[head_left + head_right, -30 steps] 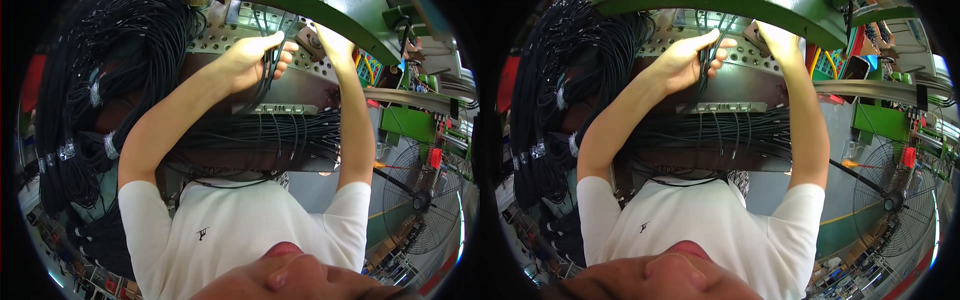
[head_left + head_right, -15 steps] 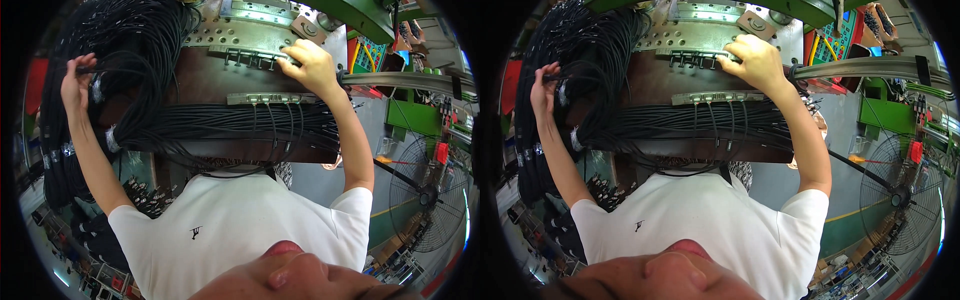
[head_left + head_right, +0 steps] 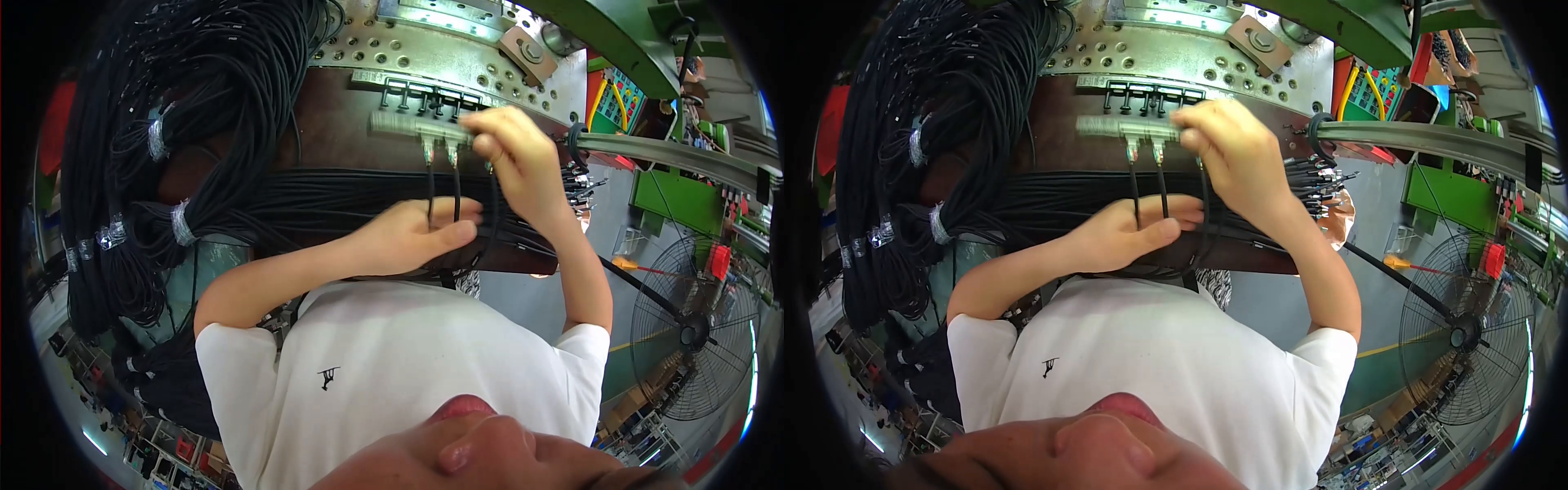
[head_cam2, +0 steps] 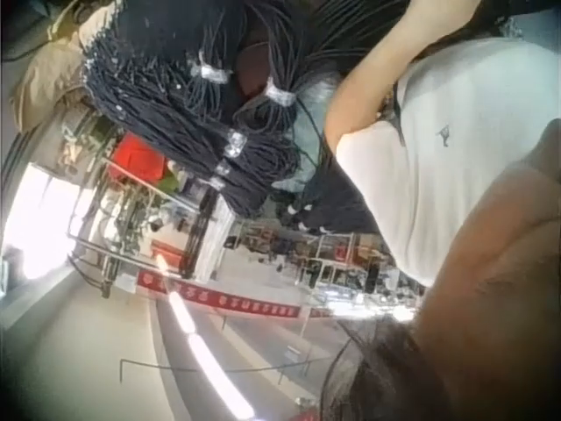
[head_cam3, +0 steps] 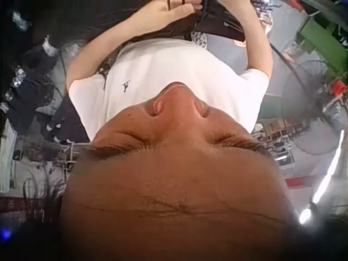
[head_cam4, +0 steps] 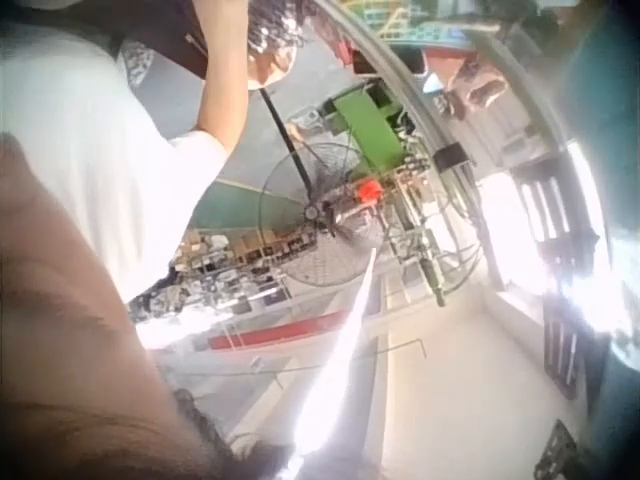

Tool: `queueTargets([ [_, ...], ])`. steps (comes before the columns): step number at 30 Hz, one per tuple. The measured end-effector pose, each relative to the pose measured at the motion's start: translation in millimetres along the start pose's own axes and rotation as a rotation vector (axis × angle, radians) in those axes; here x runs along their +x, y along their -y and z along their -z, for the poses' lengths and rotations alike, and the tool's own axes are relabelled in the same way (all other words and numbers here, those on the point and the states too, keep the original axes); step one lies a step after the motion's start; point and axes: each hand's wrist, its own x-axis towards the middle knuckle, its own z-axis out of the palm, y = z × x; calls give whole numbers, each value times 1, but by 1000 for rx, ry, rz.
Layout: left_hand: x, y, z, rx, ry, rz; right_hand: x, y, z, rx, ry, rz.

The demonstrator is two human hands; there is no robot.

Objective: The worker is aligning several black cables and inserting them into a metal testing or assembly fixture on a workbench.

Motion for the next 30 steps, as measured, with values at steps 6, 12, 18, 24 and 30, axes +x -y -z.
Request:
queueTargets([
  [6,93,-83,66,-678,-244,125,117,-114,5,-443,-101,-21],
  [12,170,-49,157,-906,166,44,125,-115,11,-616,-47,66],
  [18,143,-75,131,48,-360,86,105,-121,13,-816,-196,216],
  [24,139,-68,177,1490,-437,-525,99,-98,2,-887,-153,198],
  [30,150,-65,178,1257,-339,-374,100,-111,5,-866,-132,73],
])
